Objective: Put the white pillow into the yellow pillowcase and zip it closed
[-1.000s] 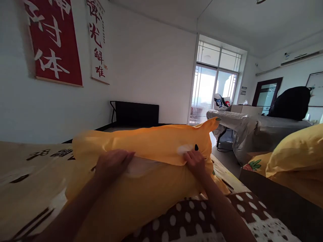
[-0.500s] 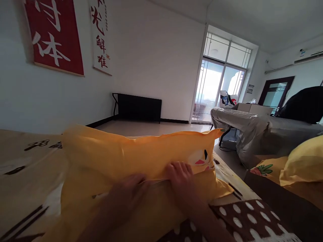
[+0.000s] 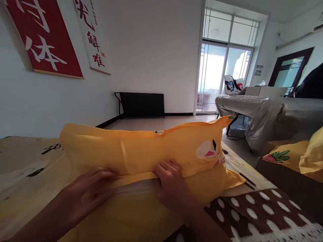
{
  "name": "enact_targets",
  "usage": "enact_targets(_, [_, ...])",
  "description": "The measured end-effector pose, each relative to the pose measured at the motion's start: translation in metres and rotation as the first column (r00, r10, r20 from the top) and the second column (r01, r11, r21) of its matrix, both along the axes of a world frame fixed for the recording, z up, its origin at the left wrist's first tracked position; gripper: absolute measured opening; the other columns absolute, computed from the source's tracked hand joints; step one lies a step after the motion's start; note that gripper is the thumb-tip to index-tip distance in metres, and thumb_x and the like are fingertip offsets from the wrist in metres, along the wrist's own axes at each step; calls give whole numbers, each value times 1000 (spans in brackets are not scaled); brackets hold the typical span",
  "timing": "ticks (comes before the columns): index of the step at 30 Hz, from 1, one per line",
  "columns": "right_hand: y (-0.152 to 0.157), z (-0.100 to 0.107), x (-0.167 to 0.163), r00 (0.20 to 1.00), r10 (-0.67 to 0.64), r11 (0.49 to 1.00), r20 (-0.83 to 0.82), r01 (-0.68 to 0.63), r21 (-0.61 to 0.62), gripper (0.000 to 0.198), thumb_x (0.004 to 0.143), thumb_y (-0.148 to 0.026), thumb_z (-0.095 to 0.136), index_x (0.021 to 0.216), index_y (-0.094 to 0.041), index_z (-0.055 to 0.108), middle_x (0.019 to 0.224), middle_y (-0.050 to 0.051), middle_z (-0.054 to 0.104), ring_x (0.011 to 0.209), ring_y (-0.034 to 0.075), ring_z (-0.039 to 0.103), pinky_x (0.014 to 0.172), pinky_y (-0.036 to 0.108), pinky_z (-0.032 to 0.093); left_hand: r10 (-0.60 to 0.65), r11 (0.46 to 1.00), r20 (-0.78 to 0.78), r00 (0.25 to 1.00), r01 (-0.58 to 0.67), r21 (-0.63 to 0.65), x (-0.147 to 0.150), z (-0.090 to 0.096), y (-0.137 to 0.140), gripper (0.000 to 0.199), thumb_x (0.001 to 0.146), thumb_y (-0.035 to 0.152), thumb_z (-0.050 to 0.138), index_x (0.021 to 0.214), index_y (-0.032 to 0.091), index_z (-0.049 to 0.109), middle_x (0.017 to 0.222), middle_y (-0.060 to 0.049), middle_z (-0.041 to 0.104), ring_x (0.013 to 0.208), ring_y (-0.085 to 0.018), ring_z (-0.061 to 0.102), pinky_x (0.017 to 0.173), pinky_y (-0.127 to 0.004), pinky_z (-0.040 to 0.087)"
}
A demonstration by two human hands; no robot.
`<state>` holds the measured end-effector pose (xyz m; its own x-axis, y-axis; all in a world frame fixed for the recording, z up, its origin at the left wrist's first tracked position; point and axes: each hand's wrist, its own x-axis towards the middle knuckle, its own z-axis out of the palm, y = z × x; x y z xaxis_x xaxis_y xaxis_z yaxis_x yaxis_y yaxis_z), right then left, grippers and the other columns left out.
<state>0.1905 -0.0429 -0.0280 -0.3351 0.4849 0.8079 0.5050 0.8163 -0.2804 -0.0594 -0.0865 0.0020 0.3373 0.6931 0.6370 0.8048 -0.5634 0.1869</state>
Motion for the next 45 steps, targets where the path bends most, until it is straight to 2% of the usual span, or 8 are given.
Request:
enact_targets(7, [5,-1,-3,1000,7,990,5,-8,137,20,85,-9,43,67,-18,44,65,0,47,64,13,40,64,27,32,227,969,-64,972,-232,-87,-13,-5,4,33,79,52,56,70,21,52,74,-2,58,66,-17,57,57,-26,47])
enact_targets(15, [6,-3,-1,1000,27,985,7,-28,171,21,89,-10,42,69,-18,43,67,1,44,66,14,38,66,28,32,243,959,-54,969,-248,-135,-12,4,0,19,82,33,45,69,20,51,70,-2,59,62,-16,56,56,-26,45])
enact_targets(21, [4,-2,0,999,43,978,-2,-42,205,23,88,-11,44,66,-18,44,64,0,41,65,14,37,66,28,32,438,859,-117,891,-454,-238,-1,5,-6,14,79,26,43,71,21,53,73,-2,61,67,-18,59,55,-27,40])
enact_targets(26, [7,-4,3,999,13,966,-36,-3,260,18,87,-11,47,71,-18,53,67,1,48,67,14,42,69,31,34,211,944,93,973,-178,-279,-8,6,-11,27,88,36,42,74,20,58,78,-2,59,75,-16,55,67,-26,40])
enact_targets(31, [-5,-7,-2,993,0,919,-116,46,392,8,82,-11,56,84,-18,59,85,6,53,81,18,50,78,38,37,35,903,307,951,101,-417,-21,9,-16,33,85,41,50,62,17,52,68,1,50,66,-12,46,63,-24,36])
enact_targets(35, [-35,-5,-30,986,130,880,-107,-65,471,20,79,-2,52,90,-16,60,91,8,56,87,19,52,79,37,39,24,890,359,933,144,-433,-22,9,-17,33,84,44,54,65,16,54,68,2,50,66,-11,42,63,-24,33])
enact_targets(38, [-49,1,-66,972,235,916,-14,-217,338,17,80,-3,47,84,-16,58,80,5,59,77,17,52,70,31,39,26,885,384,923,158,-439,-21,9,-17,32,83,44,55,66,16,56,67,2,50,65,-11,42,63,-24,33])
enact_targets(45, [-37,-7,-117,974,137,987,-181,-118,110,13,82,-15,53,70,-19,53,63,-3,60,60,12,52,61,25,35,124,871,470,874,131,-473,-17,9,-18,40,79,52,56,66,14,59,62,1,53,64,-12,44,60,-24,33])
